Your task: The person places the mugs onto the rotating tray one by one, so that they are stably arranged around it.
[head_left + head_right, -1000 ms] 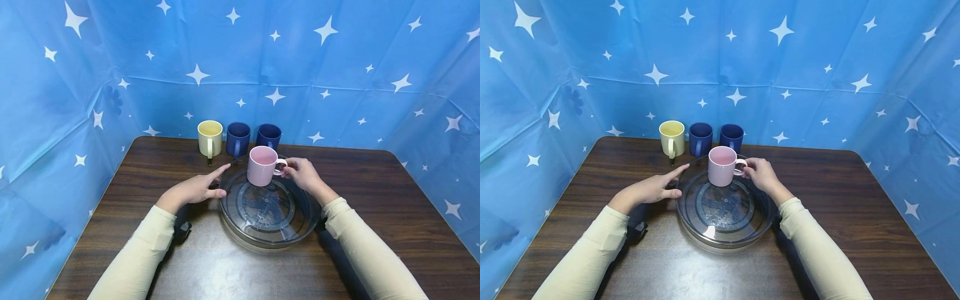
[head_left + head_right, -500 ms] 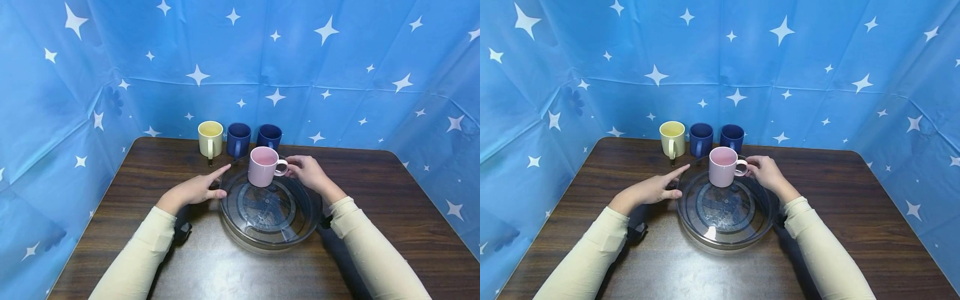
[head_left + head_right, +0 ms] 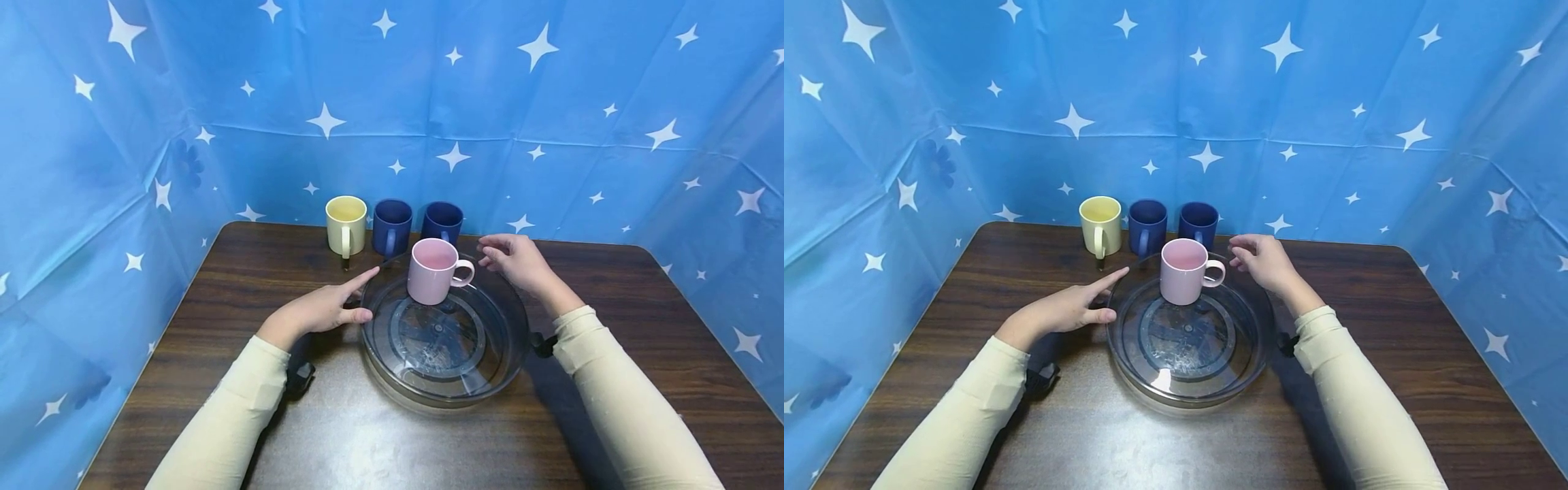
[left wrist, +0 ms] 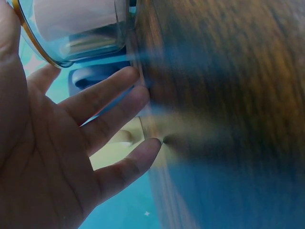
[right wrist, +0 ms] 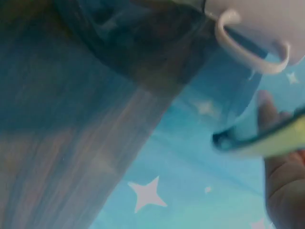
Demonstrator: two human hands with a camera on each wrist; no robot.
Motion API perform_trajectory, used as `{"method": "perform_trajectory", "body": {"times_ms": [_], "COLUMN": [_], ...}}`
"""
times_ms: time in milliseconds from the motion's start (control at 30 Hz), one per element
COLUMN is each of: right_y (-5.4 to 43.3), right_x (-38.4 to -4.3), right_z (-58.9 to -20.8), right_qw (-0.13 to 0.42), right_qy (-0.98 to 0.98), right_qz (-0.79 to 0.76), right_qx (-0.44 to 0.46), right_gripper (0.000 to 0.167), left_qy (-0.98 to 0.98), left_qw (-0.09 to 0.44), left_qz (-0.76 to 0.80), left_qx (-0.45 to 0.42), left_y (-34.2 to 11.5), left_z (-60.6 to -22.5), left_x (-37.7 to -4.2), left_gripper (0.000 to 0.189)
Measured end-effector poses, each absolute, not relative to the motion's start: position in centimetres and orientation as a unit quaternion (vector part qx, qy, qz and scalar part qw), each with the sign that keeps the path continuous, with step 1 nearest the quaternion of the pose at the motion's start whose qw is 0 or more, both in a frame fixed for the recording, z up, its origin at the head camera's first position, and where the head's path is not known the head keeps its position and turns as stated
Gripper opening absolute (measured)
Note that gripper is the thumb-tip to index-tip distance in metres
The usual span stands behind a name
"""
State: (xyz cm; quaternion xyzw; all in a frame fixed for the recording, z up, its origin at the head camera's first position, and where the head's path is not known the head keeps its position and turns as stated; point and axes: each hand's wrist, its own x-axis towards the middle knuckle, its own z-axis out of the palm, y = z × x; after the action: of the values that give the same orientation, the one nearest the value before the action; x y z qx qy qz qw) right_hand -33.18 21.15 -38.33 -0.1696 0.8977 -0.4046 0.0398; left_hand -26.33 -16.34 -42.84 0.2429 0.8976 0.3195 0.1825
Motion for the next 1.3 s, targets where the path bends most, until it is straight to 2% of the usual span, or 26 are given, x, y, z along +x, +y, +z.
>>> {"method": "perform_trajectory", "body": {"times_ms": [200,333,500,800,1033,1167,1300], "right_y": [20.9,20.5,19.8,19.1,18.9,19.3,20.1], "right_x": [-35.4,-36.7,-37.9,-38.6,-38.5,-38.4,-38.4], "right_z": [-37.7,-37.4,-37.4,-38.0,-38.4,-38.4,-38.6], "right_qw": [0.056,0.082,0.119,0.133,0.164,0.147,0.118], "right_qy": [0.905,0.914,0.896,0.879,0.871,0.887,0.903], "right_qz": [-0.366,-0.296,-0.284,-0.313,-0.321,-0.304,-0.285], "right_qx": [-0.211,-0.266,-0.319,-0.335,-0.334,-0.316,-0.299], "right_gripper": [0.033,0.043,0.051,0.070,0.071,0.072,0.064], "left_qy": [0.897,0.897,0.895,0.898,0.900,0.901,0.900], "left_qw": [0.184,0.187,0.185,0.183,0.193,0.196,0.192], "left_qz": [0.317,0.316,0.318,0.314,0.305,0.303,0.306], "left_qx": [0.248,0.246,0.252,0.247,0.245,0.242,0.243], "left_y": [-16.5,-16.5,-16.4,-16.5,-16.5,-16.5,-16.6], "left_z": [-43.0,-43.0,-43.1,-42.9,-42.8,-42.8,-42.8], "left_x": [-26.5,-26.5,-26.6,-26.4,-26.2,-26.2,-26.3], "left_gripper": [0.086,0.085,0.085,0.085,0.084,0.086,0.087]}}
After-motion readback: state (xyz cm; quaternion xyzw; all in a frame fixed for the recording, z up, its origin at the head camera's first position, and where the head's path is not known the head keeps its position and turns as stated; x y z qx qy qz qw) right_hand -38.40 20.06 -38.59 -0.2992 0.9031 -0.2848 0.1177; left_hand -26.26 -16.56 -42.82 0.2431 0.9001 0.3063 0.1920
